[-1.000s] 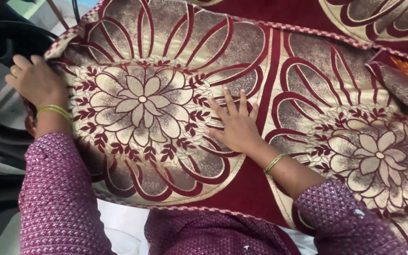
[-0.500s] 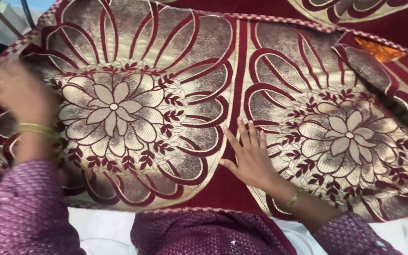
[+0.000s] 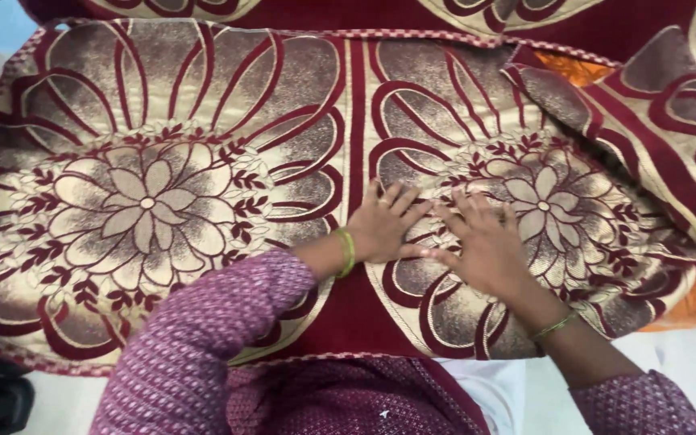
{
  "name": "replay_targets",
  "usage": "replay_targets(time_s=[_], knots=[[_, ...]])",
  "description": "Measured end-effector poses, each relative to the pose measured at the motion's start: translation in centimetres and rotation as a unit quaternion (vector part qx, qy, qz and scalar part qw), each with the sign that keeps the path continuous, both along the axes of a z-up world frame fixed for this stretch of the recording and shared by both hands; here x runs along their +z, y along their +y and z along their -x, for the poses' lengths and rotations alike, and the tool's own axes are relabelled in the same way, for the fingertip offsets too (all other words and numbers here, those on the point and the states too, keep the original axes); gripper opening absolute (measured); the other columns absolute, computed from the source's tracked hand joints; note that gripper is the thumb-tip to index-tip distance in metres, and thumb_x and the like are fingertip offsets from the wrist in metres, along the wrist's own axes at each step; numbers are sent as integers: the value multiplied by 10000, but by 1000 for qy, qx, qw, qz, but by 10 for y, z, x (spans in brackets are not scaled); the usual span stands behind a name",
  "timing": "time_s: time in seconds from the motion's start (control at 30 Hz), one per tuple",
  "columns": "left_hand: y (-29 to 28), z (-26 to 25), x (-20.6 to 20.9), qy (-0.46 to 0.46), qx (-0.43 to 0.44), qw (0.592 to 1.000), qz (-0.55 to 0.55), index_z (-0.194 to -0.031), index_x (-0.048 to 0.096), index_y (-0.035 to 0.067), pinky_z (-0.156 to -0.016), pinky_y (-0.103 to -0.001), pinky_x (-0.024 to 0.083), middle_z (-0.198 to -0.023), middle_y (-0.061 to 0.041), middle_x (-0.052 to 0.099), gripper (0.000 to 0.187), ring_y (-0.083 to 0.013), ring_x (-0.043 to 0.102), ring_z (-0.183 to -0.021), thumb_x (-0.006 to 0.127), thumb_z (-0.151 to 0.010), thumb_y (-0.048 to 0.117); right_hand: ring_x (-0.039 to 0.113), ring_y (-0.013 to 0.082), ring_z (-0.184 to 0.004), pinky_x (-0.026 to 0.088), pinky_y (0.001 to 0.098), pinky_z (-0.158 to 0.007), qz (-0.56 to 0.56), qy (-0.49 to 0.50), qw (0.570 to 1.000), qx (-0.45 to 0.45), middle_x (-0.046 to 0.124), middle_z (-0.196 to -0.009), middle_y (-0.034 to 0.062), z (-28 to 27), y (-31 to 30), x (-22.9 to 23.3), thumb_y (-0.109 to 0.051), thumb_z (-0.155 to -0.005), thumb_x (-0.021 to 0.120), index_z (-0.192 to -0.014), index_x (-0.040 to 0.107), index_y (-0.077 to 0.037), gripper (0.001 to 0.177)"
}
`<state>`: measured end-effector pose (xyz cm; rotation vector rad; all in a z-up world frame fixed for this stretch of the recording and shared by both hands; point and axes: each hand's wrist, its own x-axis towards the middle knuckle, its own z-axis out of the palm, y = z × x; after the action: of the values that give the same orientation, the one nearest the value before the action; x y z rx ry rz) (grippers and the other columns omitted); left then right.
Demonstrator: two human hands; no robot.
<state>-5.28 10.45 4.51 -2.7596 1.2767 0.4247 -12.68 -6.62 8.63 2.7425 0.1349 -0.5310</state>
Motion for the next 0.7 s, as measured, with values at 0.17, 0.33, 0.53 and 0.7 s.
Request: replay_targets(time_s=[0.17, 0.33, 0.53, 0.7], knots=[[-54, -18, -19, 105, 54, 977, 180, -1615, 53, 353, -1177, -619, -24, -1647, -141, -120, 848, -396, -101, -1508, 162, -885, 772, 1, 289, -1508, 59, 532, -1190, -103, -109, 989, 12, 6, -1655, 62, -28, -74, -12, -752, -906, 292, -1576, 129, -319, 814], [-98, -22, 1, 72, 117, 972, 192, -1592, 209, 371, -1218, -620, -15, -1697, -110, -68, 716, -377, -52, -1545, 247, -959, 703, -24, 246, -1552, 73, 596, -1196, -86, -87, 985, -118, -64, -1684, -16, -76, -113, 3, -710, -914, 300, -1589, 100, -386, 775], [-139, -35, 13, 39, 129, 970, 204, -1601, 177, 191, -1213, -599, 31, -1698, -67, 32, 931, -305, 7, -1551, 371, -894, 765, 110, 321, -1535, 135, 582, -1222, -181, -64, 965, -180, -32, -1709, -38, -133, -144, 3, -644, -922, 383, -1581, 93, -469, 741], [-137, -38, 5, 7, 116, 969, 216, -1605, 154, 167, -1212, -600, 40, -1688, -60, 57, 959, -313, 29, -1545, 332, -892, 783, 200, 311, -1541, 175, 531, -1253, -312, -96, 918, -223, 170, -1672, 89, -153, -173, 7, -583, -968, 408, -1623, 51, -385, 772]])
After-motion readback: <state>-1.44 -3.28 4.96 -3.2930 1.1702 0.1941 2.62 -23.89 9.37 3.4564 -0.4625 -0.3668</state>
